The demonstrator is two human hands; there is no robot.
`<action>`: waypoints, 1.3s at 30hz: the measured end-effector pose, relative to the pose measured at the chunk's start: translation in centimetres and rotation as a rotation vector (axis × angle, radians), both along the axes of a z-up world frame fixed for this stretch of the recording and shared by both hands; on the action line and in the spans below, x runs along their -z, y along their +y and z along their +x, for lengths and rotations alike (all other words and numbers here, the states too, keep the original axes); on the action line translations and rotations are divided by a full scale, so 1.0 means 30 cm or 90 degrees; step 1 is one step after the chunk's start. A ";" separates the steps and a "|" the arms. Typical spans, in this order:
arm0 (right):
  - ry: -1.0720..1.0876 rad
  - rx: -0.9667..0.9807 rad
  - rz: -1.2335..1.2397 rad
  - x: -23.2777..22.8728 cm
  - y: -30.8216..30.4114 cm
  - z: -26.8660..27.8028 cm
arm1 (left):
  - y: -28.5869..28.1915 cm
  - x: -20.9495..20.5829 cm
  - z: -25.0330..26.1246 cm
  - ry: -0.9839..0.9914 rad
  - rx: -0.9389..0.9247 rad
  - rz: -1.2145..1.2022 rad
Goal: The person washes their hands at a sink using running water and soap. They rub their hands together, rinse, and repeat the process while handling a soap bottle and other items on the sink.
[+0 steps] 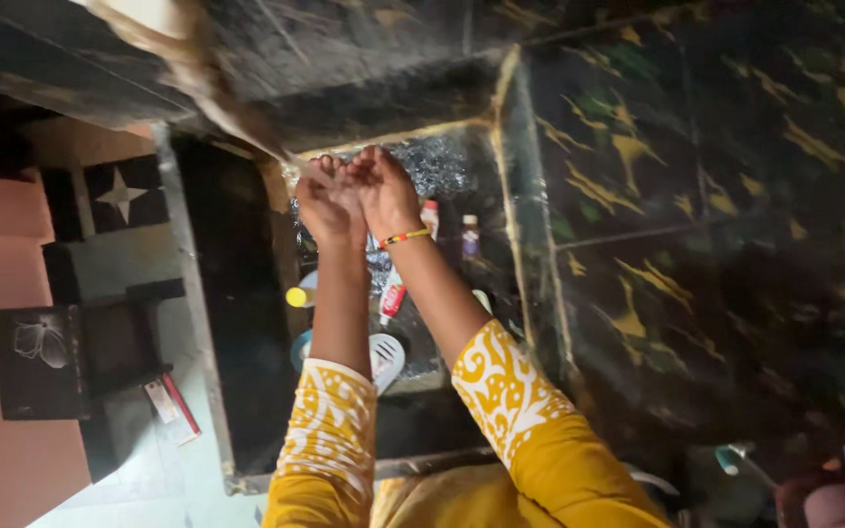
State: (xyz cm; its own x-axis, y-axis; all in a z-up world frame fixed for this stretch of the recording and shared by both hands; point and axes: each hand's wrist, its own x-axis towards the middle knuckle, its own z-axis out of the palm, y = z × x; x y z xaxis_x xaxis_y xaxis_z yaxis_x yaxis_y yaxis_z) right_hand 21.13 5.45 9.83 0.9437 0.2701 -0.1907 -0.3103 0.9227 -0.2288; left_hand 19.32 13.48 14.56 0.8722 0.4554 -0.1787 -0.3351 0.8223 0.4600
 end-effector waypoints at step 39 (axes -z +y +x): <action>0.027 0.396 0.035 -0.370 -1.627 -0.622 | -1.656 -0.211 -0.469 0.062 0.378 -0.162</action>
